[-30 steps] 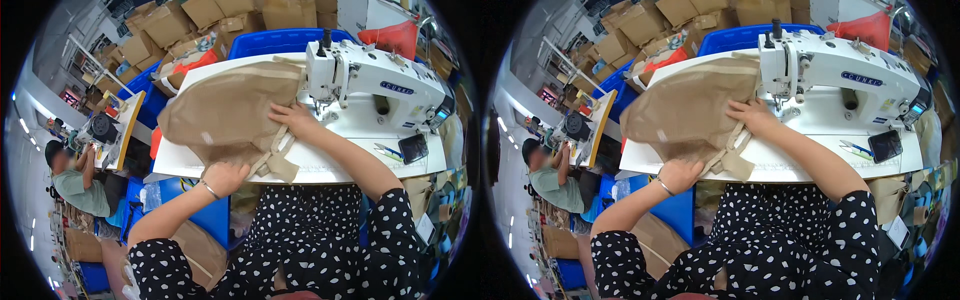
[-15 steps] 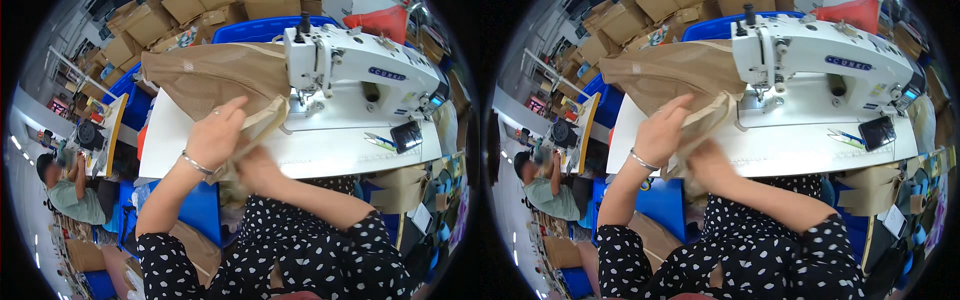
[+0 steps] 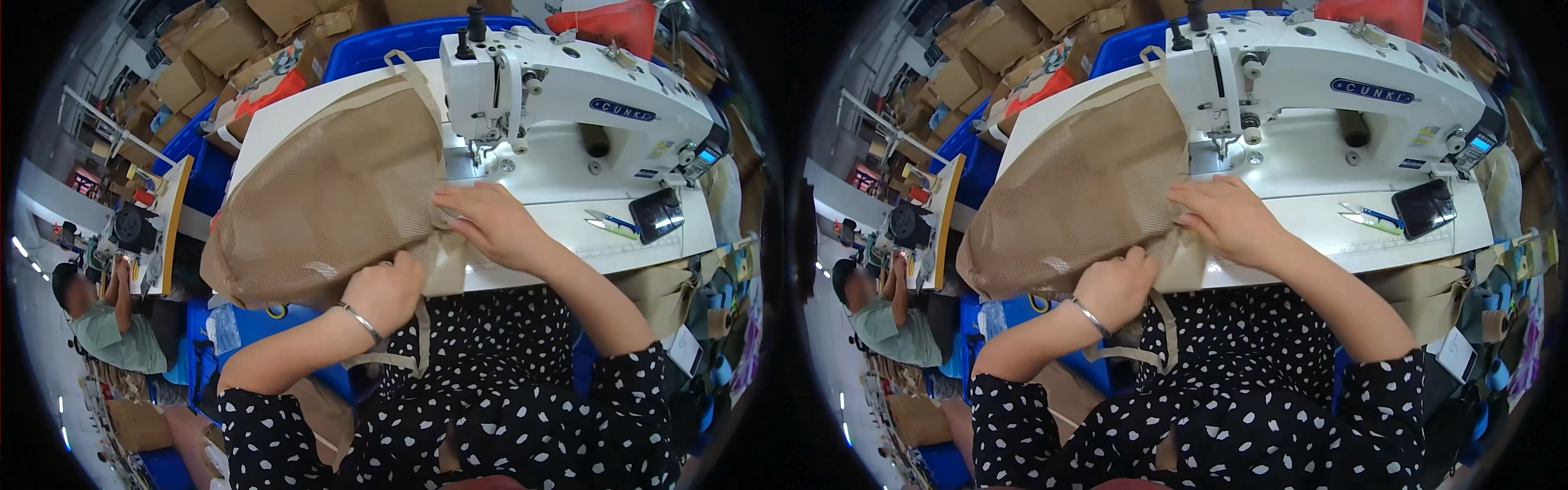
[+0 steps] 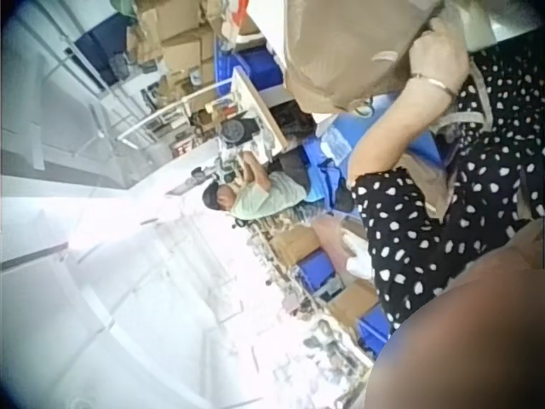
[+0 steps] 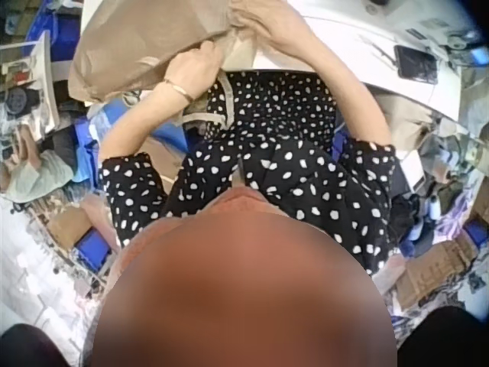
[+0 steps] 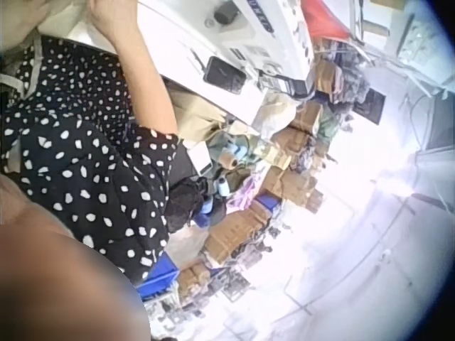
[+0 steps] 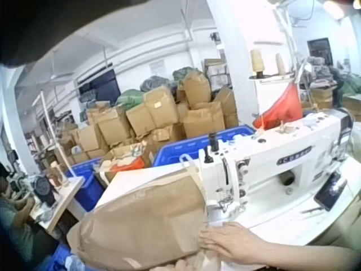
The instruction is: The person is using an industrial sewing machine to sew a mesh and fabric bag.
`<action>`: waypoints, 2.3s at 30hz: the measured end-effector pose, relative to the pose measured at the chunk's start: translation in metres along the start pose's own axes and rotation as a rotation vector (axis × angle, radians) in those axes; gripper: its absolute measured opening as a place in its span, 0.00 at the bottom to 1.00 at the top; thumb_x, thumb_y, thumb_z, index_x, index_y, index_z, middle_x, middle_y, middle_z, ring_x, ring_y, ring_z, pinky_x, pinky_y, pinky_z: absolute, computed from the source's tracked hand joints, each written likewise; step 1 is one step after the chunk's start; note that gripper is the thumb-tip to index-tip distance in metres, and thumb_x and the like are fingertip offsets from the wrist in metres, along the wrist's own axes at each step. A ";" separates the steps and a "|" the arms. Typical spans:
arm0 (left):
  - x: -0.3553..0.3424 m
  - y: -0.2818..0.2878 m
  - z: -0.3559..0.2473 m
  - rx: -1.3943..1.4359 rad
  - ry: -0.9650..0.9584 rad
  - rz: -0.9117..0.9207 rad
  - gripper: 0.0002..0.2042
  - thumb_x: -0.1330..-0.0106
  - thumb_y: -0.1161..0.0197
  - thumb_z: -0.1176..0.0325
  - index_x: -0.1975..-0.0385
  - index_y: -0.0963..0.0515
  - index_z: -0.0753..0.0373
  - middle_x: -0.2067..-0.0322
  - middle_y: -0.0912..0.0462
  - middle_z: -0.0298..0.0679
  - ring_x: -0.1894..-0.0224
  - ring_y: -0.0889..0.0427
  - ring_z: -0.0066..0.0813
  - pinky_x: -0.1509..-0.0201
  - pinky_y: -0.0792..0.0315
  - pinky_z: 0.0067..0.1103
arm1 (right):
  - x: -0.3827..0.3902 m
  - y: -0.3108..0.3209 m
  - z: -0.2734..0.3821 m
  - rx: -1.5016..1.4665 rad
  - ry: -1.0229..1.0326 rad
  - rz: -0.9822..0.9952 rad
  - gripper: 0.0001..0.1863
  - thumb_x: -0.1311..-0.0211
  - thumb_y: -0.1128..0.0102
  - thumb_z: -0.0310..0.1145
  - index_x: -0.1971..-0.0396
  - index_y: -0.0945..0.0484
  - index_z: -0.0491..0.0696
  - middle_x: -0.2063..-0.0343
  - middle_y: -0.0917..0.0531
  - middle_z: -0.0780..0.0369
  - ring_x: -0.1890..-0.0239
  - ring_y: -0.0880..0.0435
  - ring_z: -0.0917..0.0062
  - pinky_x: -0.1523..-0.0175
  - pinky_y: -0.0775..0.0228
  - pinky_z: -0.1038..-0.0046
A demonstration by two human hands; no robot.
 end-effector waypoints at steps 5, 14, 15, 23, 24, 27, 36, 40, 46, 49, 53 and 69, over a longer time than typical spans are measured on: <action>-0.002 0.009 -0.020 0.141 -0.035 0.217 0.05 0.37 0.43 0.70 0.64 0.27 0.63 0.66 0.21 0.44 0.63 0.13 0.46 0.61 0.18 0.38 | -0.025 -0.032 -0.049 0.135 0.102 0.259 0.22 0.28 0.45 0.30 0.35 0.23 0.55 0.36 0.20 0.66 0.27 0.29 0.72 0.24 0.43 0.58; -0.053 0.002 -0.016 0.551 -0.200 -0.057 0.08 0.33 0.41 0.72 0.58 0.24 0.65 0.52 0.26 0.48 0.46 0.23 0.53 0.41 0.27 0.37 | -0.007 0.010 -0.054 0.112 0.241 0.162 0.19 0.37 0.38 0.31 0.45 0.19 0.49 0.38 0.21 0.58 0.35 0.23 0.64 0.30 0.36 0.57; -0.055 0.004 -0.014 0.658 -0.149 -0.005 0.07 0.31 0.41 0.71 0.58 0.24 0.65 0.51 0.26 0.48 0.46 0.23 0.52 0.41 0.26 0.36 | -0.003 0.012 -0.054 0.106 0.251 0.175 0.19 0.37 0.38 0.31 0.45 0.19 0.49 0.38 0.21 0.58 0.36 0.23 0.64 0.31 0.36 0.57; -0.114 0.000 0.012 0.270 -0.218 -0.321 0.13 0.30 0.47 0.70 0.50 0.23 0.67 0.47 0.22 0.49 0.46 0.21 0.49 0.40 0.27 0.35 | 0.004 0.013 -0.059 0.141 0.317 0.135 0.13 0.41 0.34 0.32 0.56 0.15 0.47 0.48 0.15 0.62 0.40 0.20 0.69 0.33 0.33 0.58; -0.122 -0.014 0.015 0.272 -0.053 -0.166 0.18 0.33 0.49 0.73 0.45 0.24 0.70 0.41 0.22 0.50 0.44 0.21 0.48 0.38 0.28 0.34 | 0.005 0.012 -0.059 0.165 0.321 0.127 0.13 0.41 0.33 0.33 0.57 0.15 0.46 0.49 0.15 0.63 0.40 0.20 0.69 0.34 0.33 0.58; -0.126 -0.031 0.020 0.066 -0.104 -0.275 0.21 0.33 0.49 0.74 0.40 0.25 0.69 0.37 0.24 0.52 0.43 0.22 0.48 0.38 0.28 0.34 | 0.007 0.006 -0.057 0.176 0.280 0.045 0.12 0.41 0.33 0.34 0.59 0.16 0.46 0.49 0.15 0.63 0.42 0.19 0.70 0.36 0.32 0.57; -0.164 -0.042 0.044 0.137 -0.241 -0.399 0.21 0.36 0.46 0.73 0.45 0.25 0.76 0.44 0.22 0.55 0.43 0.25 0.51 0.34 0.32 0.36 | 0.005 0.007 -0.069 0.280 -0.010 -0.029 0.15 0.41 0.32 0.34 0.54 0.17 0.47 0.53 0.14 0.63 0.50 0.18 0.65 0.37 0.33 0.57; -0.167 -0.036 0.036 0.249 -0.226 -0.348 0.17 0.37 0.47 0.74 0.50 0.25 0.75 0.48 0.23 0.56 0.44 0.25 0.52 0.35 0.31 0.37 | 0.006 0.011 -0.070 0.352 0.008 -0.099 0.16 0.41 0.31 0.35 0.54 0.17 0.47 0.54 0.14 0.63 0.51 0.18 0.64 0.36 0.34 0.56; -0.129 -0.022 0.017 0.168 -0.224 -0.231 0.27 0.40 0.44 0.74 0.39 0.30 0.79 0.39 0.27 0.61 0.35 0.29 0.56 0.28 0.35 0.39 | 0.010 0.012 -0.073 0.370 0.004 -0.050 0.18 0.41 0.33 0.32 0.49 0.17 0.51 0.45 0.16 0.65 0.47 0.16 0.70 0.42 0.30 0.56; -0.136 -0.024 0.024 0.172 -0.271 -0.212 0.26 0.35 0.49 0.70 0.39 0.32 0.82 0.37 0.29 0.65 0.35 0.28 0.56 0.29 0.34 0.37 | 0.011 0.012 -0.077 0.396 -0.025 -0.026 0.18 0.40 0.34 0.32 0.48 0.17 0.51 0.45 0.16 0.65 0.50 0.15 0.70 0.42 0.30 0.55; -0.147 -0.033 0.025 0.158 -0.279 -0.201 0.26 0.33 0.50 0.70 0.38 0.33 0.82 0.35 0.31 0.65 0.36 0.28 0.55 0.29 0.34 0.38 | 0.013 0.012 -0.081 0.412 -0.095 0.014 0.19 0.38 0.36 0.31 0.46 0.19 0.50 0.45 0.16 0.65 0.55 0.14 0.69 0.40 0.31 0.54; -0.090 0.001 -0.025 0.240 -0.097 -0.154 0.33 0.38 0.32 0.54 0.45 0.25 0.81 0.33 0.33 0.58 0.27 0.38 0.50 0.29 0.34 0.33 | 0.013 0.031 -0.073 -0.098 -0.029 0.026 0.11 0.46 0.33 0.31 0.61 0.16 0.48 0.64 0.15 0.59 0.61 0.20 0.62 0.50 0.30 0.60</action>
Point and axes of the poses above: each hand's wrist, its own x-axis away from the middle knuckle, its own y-axis out of the back of the hand, z = x × y, the point moved 3 cm from there along -x, towards the middle knuckle
